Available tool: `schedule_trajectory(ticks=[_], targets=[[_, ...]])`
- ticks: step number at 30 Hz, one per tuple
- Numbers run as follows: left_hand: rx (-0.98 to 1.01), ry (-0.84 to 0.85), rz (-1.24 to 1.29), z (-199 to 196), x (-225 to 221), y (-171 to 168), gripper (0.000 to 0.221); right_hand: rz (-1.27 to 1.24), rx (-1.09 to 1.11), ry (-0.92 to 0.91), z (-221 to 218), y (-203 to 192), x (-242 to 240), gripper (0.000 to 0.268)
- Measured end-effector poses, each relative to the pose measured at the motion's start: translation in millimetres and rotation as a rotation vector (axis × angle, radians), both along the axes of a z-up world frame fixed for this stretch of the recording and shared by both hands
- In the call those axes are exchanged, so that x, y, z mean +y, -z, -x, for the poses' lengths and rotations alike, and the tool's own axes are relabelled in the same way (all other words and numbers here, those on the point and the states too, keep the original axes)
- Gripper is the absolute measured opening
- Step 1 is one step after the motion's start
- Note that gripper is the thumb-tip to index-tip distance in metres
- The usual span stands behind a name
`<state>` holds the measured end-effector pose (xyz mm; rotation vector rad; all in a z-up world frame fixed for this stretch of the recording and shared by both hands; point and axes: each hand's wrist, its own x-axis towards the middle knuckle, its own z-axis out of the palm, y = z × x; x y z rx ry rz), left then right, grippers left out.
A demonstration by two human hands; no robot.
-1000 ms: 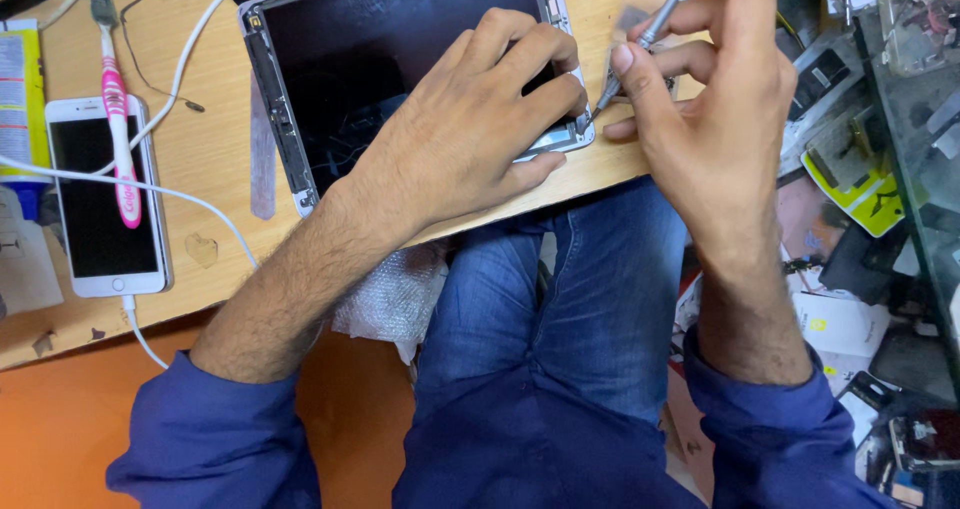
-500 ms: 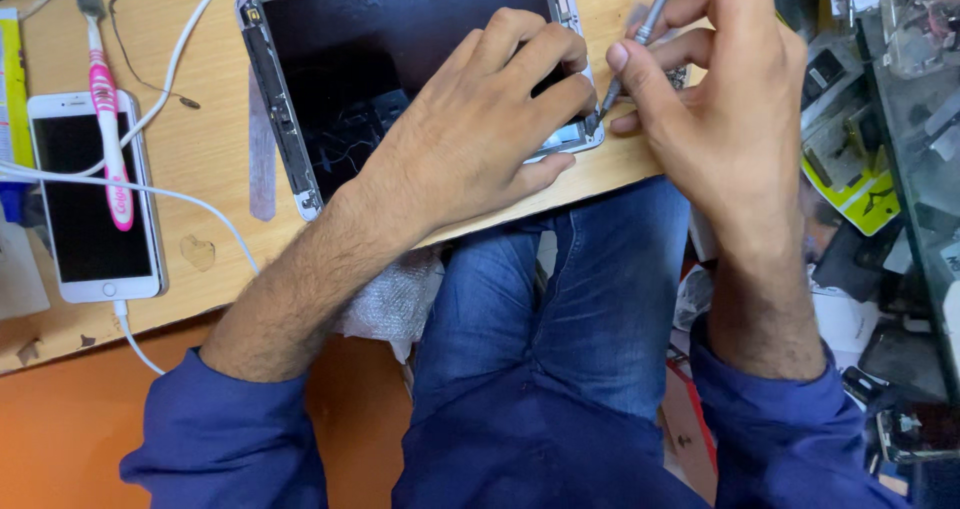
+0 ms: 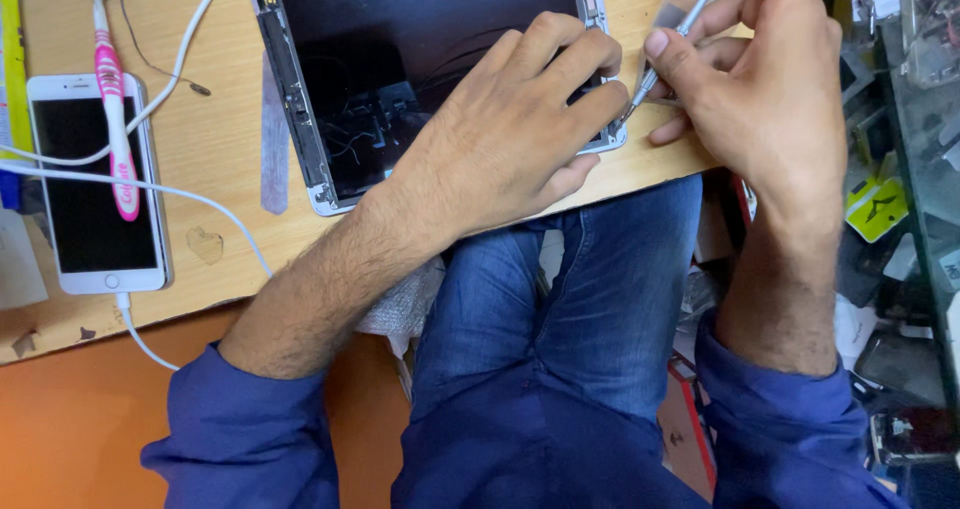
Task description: The person uses a screwdriver to remove screws from a disassembled tablet, then wipes the screen with a white cloth. The tablet remains open on the workbench throughout.
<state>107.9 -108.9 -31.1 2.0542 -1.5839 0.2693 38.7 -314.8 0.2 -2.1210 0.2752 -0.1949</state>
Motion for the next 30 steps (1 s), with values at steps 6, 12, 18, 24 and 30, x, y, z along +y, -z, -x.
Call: schedule_trajectory(ticks=[6, 12, 18, 24, 30], targets=[[-0.005, 0.005, 0.003, -0.3, -0.3, 3.6, 0.048, 0.036, -0.060, -0.055, 2.3, 3.3, -0.1, 0.039], [0.010, 0.004, -0.004, -1.5, 1.4, 0.8, 0.047, 0.050, -0.079, -0.025, 3.6, 4.3, 1.7, 0.038], [0.038, 0.008, -0.019, -1.2, 6.3, -5.9, 0.048, 0.072, -0.001, -0.019, -4.2, -0.4, 0.8, 0.030], [-0.008, 0.042, -0.043, -1.3, 4.5, -10.5, 0.041, 0.116, -0.028, -0.014, -1.8, 6.3, -3.2, 0.027], [-0.049, 0.101, -0.066, -13.0, -2.8, -14.8, 0.028, 0.306, -0.231, -0.155, -4.2, 23.7, -15.9, 0.026]])
